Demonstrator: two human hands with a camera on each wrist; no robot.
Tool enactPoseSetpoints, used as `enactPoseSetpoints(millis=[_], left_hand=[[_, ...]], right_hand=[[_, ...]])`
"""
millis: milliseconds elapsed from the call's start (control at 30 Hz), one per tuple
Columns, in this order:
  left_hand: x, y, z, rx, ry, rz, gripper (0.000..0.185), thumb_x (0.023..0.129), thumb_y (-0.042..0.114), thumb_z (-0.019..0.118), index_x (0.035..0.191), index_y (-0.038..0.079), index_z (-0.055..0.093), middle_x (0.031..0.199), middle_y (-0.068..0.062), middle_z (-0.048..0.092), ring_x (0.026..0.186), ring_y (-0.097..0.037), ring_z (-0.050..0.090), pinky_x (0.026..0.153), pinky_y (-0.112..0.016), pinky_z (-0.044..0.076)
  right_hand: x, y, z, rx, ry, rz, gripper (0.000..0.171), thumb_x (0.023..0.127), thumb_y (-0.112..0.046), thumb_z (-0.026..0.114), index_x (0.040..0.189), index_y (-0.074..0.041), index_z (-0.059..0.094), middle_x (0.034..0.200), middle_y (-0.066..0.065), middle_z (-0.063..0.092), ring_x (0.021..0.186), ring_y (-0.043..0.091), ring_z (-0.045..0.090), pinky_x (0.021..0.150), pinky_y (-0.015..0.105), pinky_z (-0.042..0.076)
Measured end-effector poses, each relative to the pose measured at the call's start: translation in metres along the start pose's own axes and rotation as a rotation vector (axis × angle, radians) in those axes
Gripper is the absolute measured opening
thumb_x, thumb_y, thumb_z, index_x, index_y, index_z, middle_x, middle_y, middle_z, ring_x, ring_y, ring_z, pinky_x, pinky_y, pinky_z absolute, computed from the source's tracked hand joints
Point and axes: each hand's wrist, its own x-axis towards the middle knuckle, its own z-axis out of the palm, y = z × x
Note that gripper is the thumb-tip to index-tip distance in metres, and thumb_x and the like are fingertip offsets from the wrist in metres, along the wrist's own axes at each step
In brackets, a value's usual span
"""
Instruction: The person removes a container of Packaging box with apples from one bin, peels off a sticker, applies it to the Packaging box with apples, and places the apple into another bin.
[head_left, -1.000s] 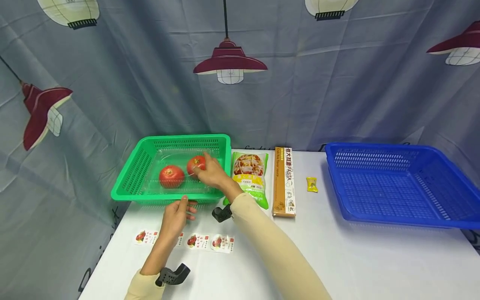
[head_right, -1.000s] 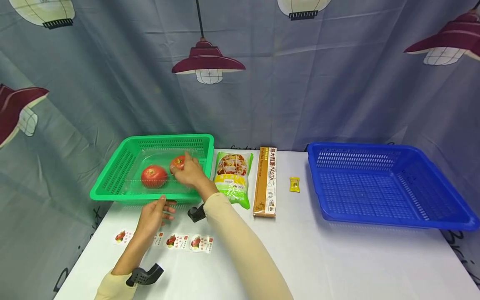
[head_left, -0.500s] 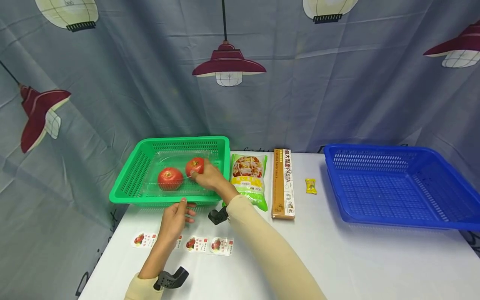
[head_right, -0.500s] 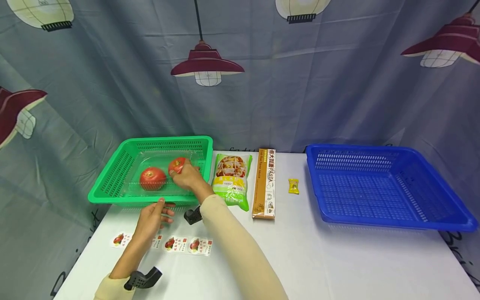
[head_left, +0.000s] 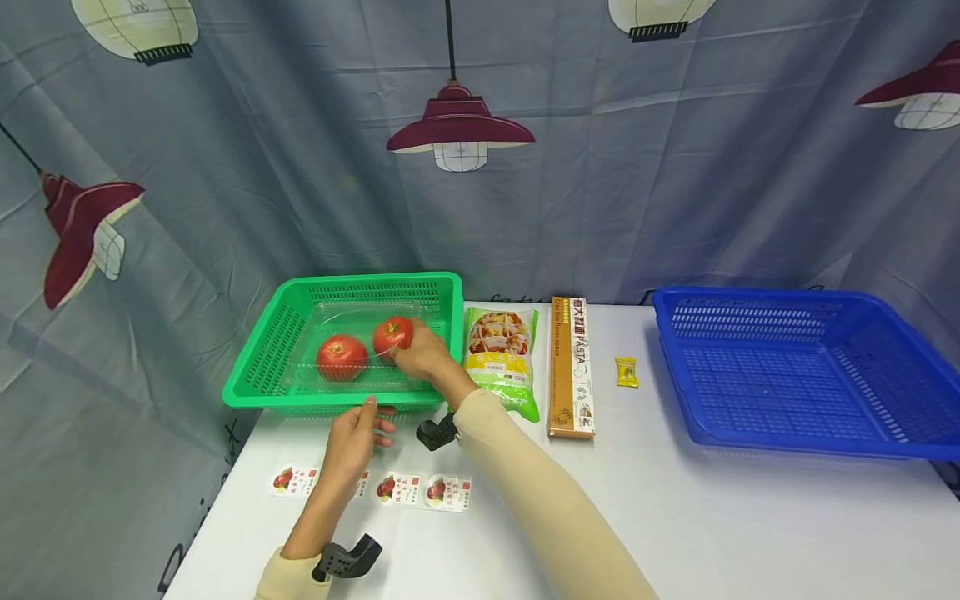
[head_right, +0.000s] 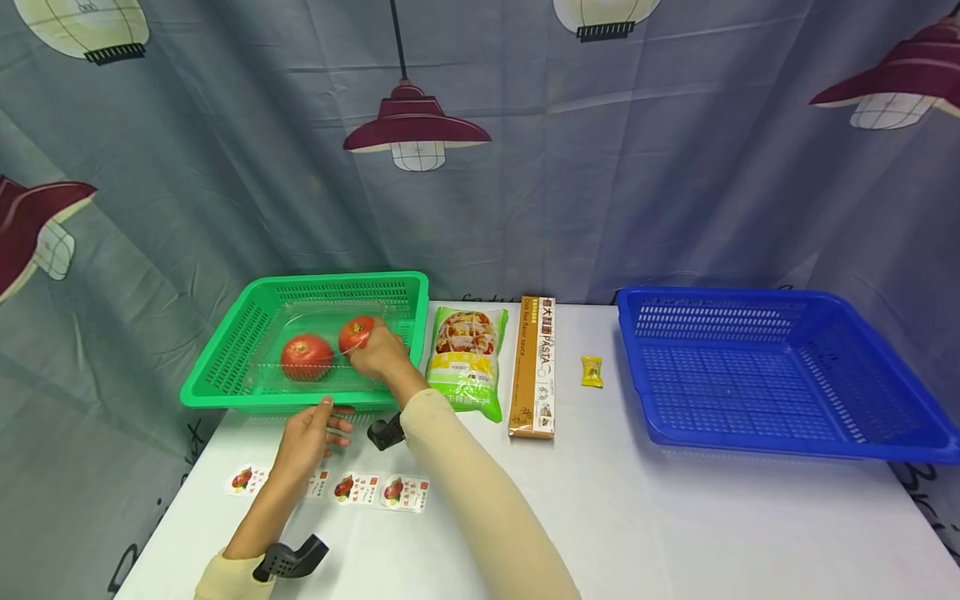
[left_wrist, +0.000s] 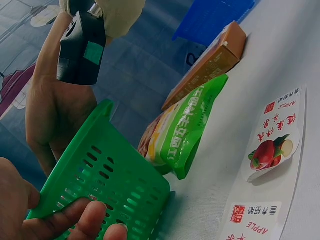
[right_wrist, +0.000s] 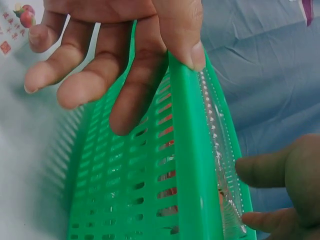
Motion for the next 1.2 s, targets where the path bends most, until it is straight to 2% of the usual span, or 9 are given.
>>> enactPoseSetpoints(millis=[267,567,767,900,1000,1133,1200], left_hand=[[0.0000,-0.0003,-0.0003,-0.010,-0.013,-0.005,0.053,0.107,0.040,0.037,0.109,-0.001,0.069,0.084,-0.011,0.068,0.069,-0.021,0.065,0.059,-0.032,0.046],[-0.0002,-0.0005,-0.0020,-0.008,-0.020,-0.006,0.054,0.106,0.042,0.037,0.110,-0.002,0.068,0.085,-0.010,0.068,0.070,-0.019,0.065,0.057,-0.029,0.043],[0.0007,-0.0012,-0.0018,-0.009,-0.016,-0.002,0.053,0.107,0.041,0.037,0.109,-0.002,0.069,0.084,-0.010,0.068,0.070,-0.020,0.065,0.059,-0.033,0.045],[0.0006,-0.0011,-0.0030,-0.002,-0.020,-0.004,0.054,0.106,0.043,0.038,0.109,-0.002,0.068,0.084,-0.009,0.068,0.070,-0.020,0.065,0.060,-0.033,0.045],[0.0008,-0.0011,-0.0036,-0.001,-0.021,-0.003,0.054,0.106,0.043,0.038,0.108,-0.002,0.068,0.084,-0.010,0.067,0.070,-0.020,0.065,0.059,-0.033,0.045],[0.0014,-0.0015,-0.0034,-0.006,-0.019,-0.002,0.054,0.106,0.043,0.039,0.107,-0.002,0.068,0.084,-0.010,0.067,0.070,-0.021,0.065,0.059,-0.031,0.044],[0.0016,-0.0015,-0.0033,-0.008,-0.017,-0.002,0.054,0.106,0.043,0.039,0.107,-0.002,0.068,0.083,-0.010,0.067,0.070,-0.021,0.065,0.058,-0.030,0.044]], right_hand=[[-0.0034,-0.0003,0.0008,0.083,0.044,-0.002,0.068,0.089,-0.004,0.069,0.149,-0.009,0.038,0.136,0.019,0.050,0.126,0.036,0.047,0.097,0.048,0.045],[-0.0032,0.0019,0.0020,0.113,0.067,0.004,0.067,0.087,-0.006,0.073,0.147,-0.014,0.043,0.137,0.019,0.046,0.127,0.034,0.044,0.095,0.047,0.046],[-0.0033,0.0044,0.0027,0.190,0.066,0.017,0.067,0.086,0.000,0.072,0.145,-0.015,0.046,0.136,0.023,0.041,0.122,0.035,0.047,0.086,0.044,0.051],[-0.0035,0.0051,0.0024,0.257,0.052,0.019,0.068,0.084,0.003,0.073,0.144,-0.016,0.048,0.136,0.021,0.045,0.110,0.031,0.055,0.071,0.038,0.053],[-0.0043,0.0049,0.0021,0.299,0.044,0.018,0.068,0.083,0.005,0.073,0.143,-0.016,0.049,0.133,0.020,0.050,0.087,0.028,0.062,0.059,0.036,0.053],[-0.0062,0.0040,0.0017,0.328,0.043,0.025,0.066,0.084,0.005,0.071,0.142,-0.017,0.050,0.131,0.021,0.052,0.059,0.027,0.059,0.055,0.042,0.053],[-0.0069,0.0039,0.0014,0.339,0.049,0.025,0.065,0.083,0.005,0.071,0.141,-0.017,0.052,0.130,0.021,0.052,0.059,0.024,0.059,0.056,0.043,0.054]])
